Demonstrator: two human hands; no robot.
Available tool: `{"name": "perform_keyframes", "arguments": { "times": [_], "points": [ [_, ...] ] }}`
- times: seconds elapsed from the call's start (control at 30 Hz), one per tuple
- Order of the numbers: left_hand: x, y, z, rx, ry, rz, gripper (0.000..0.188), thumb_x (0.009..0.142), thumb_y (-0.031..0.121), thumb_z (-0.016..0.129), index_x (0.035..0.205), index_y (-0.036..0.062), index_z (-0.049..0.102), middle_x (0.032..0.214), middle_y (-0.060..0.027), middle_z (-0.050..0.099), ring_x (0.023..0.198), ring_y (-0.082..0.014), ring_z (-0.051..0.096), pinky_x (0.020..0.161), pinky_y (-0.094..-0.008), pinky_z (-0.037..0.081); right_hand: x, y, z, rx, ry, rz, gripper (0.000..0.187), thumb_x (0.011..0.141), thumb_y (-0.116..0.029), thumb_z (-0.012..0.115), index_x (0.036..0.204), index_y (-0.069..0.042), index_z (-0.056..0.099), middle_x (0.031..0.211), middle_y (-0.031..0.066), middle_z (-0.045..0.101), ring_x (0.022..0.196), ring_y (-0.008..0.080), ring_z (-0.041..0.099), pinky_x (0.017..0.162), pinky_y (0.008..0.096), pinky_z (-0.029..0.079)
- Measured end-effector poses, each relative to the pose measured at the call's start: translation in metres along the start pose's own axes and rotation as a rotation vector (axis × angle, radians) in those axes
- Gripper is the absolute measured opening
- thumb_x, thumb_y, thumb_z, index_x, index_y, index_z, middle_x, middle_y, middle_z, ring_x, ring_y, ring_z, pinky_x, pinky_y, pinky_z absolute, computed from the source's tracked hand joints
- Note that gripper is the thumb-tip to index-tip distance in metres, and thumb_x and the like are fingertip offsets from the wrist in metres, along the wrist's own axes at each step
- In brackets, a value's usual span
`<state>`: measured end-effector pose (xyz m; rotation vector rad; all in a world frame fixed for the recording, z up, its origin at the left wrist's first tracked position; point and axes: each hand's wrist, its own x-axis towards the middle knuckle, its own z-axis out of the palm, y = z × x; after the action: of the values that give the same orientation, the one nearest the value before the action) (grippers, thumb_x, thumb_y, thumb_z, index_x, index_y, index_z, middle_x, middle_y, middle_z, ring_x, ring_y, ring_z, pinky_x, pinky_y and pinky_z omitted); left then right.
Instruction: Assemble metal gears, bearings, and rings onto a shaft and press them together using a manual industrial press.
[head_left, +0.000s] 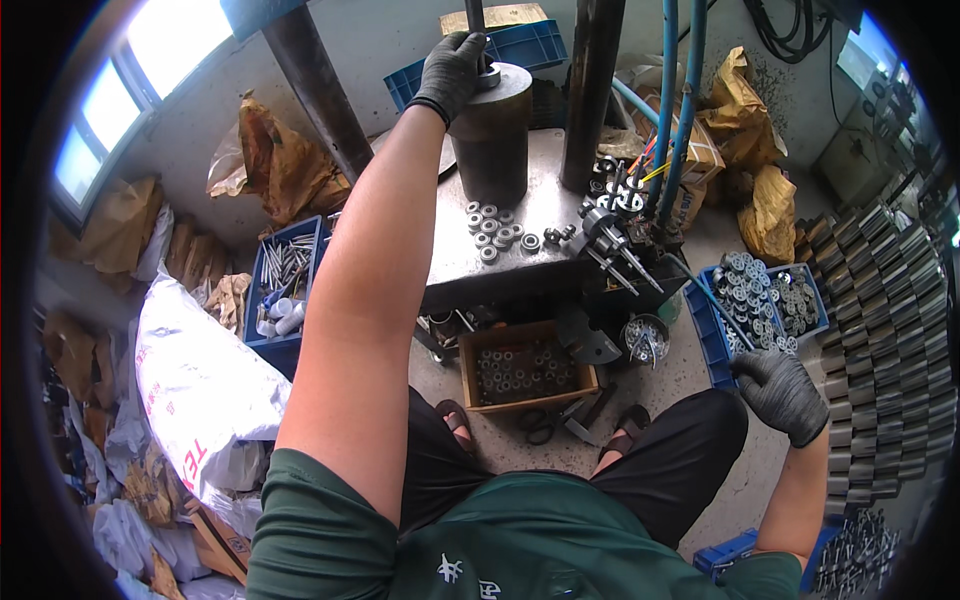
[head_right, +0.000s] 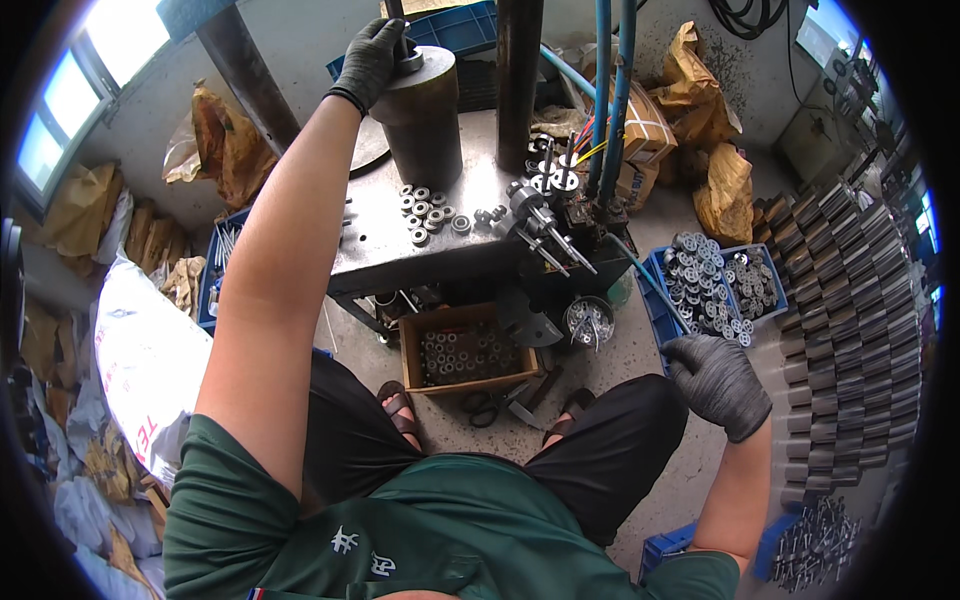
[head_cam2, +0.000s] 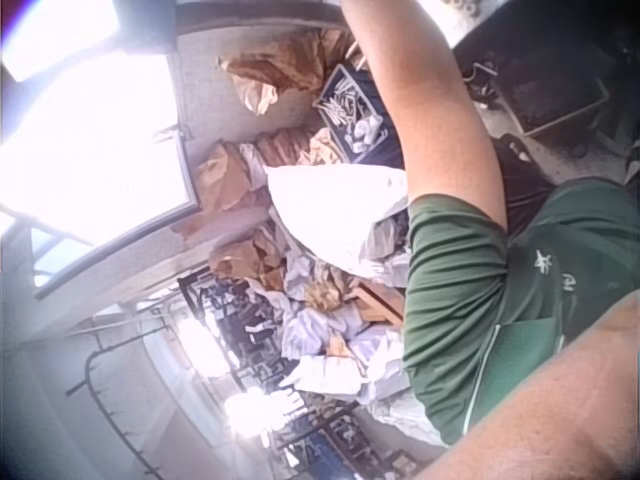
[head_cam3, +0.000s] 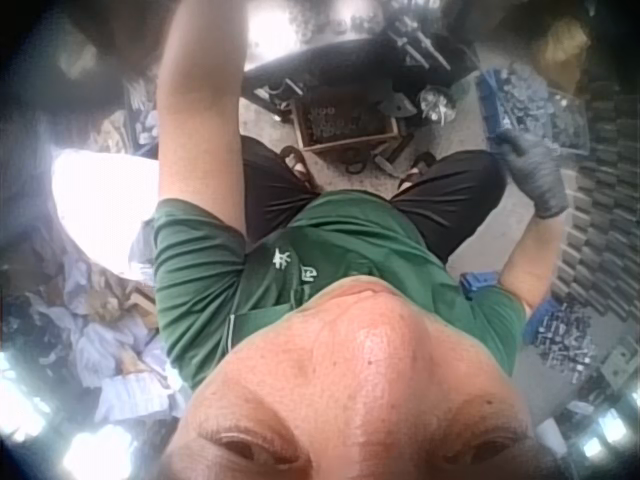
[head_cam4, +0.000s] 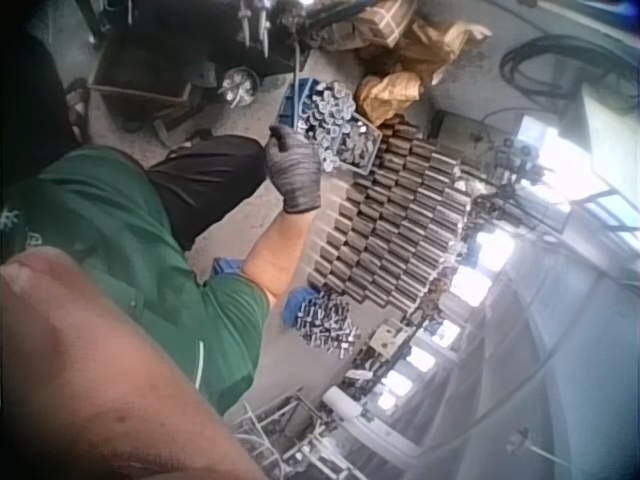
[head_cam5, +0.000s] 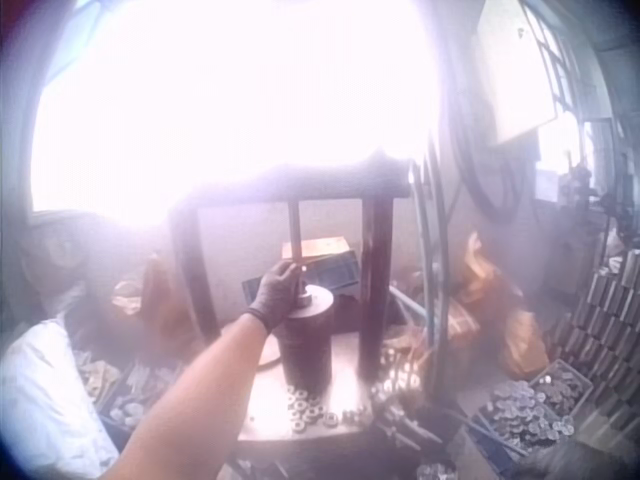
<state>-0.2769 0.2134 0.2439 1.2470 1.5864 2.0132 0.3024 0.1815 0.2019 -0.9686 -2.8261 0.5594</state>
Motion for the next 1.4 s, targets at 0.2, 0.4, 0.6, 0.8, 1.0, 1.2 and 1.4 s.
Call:
{"name": "perform_keyframes", "arguments": {
  "times": [0.2,0.4,0.6,0.8,1.0,1.2,1.4],
  "points": [
    [0.003,-0.005,-0.002,0.048,-0.015,-0.006,0.028,0.103,0.03,0.06,0.11,0.003,0.065,0.09,-0.008,0.069,0.082,-0.0152,0.069,0.077,-0.0286,0.059,0.003,0.007,0.005,0.057,0.045,-0.016,0.027,0.084,-0.011,0.062,0.106,-0.001,0.073,0.097,0.0233,0.071,0.089,0.0396,0.07,0.083,0.0432,0.056],
    [-0.005,0.004,0.007,-0.032,0.004,0.011,0.026,0.104,0.025,0.058,0.105,0.0,0.062,0.076,-0.002,0.055,0.064,-0.0097,0.056,0.054,-0.0239,0.057,0.004,0.001,-0.003,-0.067,-0.113,0.042,0.028,0.085,-0.008,0.061,0.109,0.001,0.071,0.1,0.0238,0.071,0.095,0.0393,0.07,0.087,0.0432,0.056],
    [-0.001,0.002,0.001,0.027,0.007,0.053,0.026,0.104,0.025,0.057,0.108,-0.0002,0.063,0.077,-0.0025,0.055,0.064,-0.0095,0.055,0.055,-0.0246,0.058,0.023,0.002,-0.016,0.057,0.193,0.0,0.025,0.089,-0.004,0.062,0.112,0.001,0.069,0.097,0.0223,0.071,0.09,0.0345,0.071,0.083,0.039,0.055],
    [-0.007,0.003,0.007,-0.029,-0.001,0.046,0.029,0.103,0.025,0.058,0.115,-0.0011,0.062,0.079,-0.0025,0.055,0.067,-0.0095,0.056,0.058,-0.025,0.059,0.127,0.007,-0.073,-0.15,0.777,-0.269,0.017,0.097,-0.015,0.061,0.109,-0.006,0.069,0.097,0.0201,0.071,0.091,0.0344,0.071,0.081,0.0396,0.056],
    [0.002,-0.002,0.003,0.012,-0.044,0.045,0.029,0.103,0.026,0.06,0.119,0.0021,0.062,0.088,-0.0036,0.064,0.082,-0.011,0.062,0.078,-0.0246,0.053,0.195,0.017,-0.11,-0.22,0.795,-0.115,0.028,0.098,-0.029,0.062,0.113,-0.008,0.071,0.102,0.0199,0.072,0.095,0.0349,0.071,0.084,0.0424,0.055],
    [0.005,-0.004,-0.008,-0.023,-0.045,0.081,0.026,0.101,0.022,0.062,0.118,0.0011,0.062,0.089,-0.0046,0.062,0.075,-0.0089,0.058,0.064,-0.0239,0.058,0.209,0.0,-0.119,-0.252,0.669,0.12,0.051,0.1,-0.051,0.058,0.116,-0.004,0.072,0.1,0.0239,0.072,0.096,0.0391,0.07,0.085,0.0425,0.054],
    [-0.022,0.012,-0.001,0.103,-0.033,0.238,0.025,0.094,0.008,0.069,0.119,0.0047,0.064,0.098,-0.0022,0.065,0.085,-0.0113,0.059,0.08,-0.0254,0.048,0.193,-0.018,-0.116,-0.302,0.667,0.172,0.05,0.099,-0.051,0.057,0.11,-0.006,0.074,0.096,0.0235,0.072,0.093,0.04,0.069,0.084,0.0461,0.054]
  ]
}}
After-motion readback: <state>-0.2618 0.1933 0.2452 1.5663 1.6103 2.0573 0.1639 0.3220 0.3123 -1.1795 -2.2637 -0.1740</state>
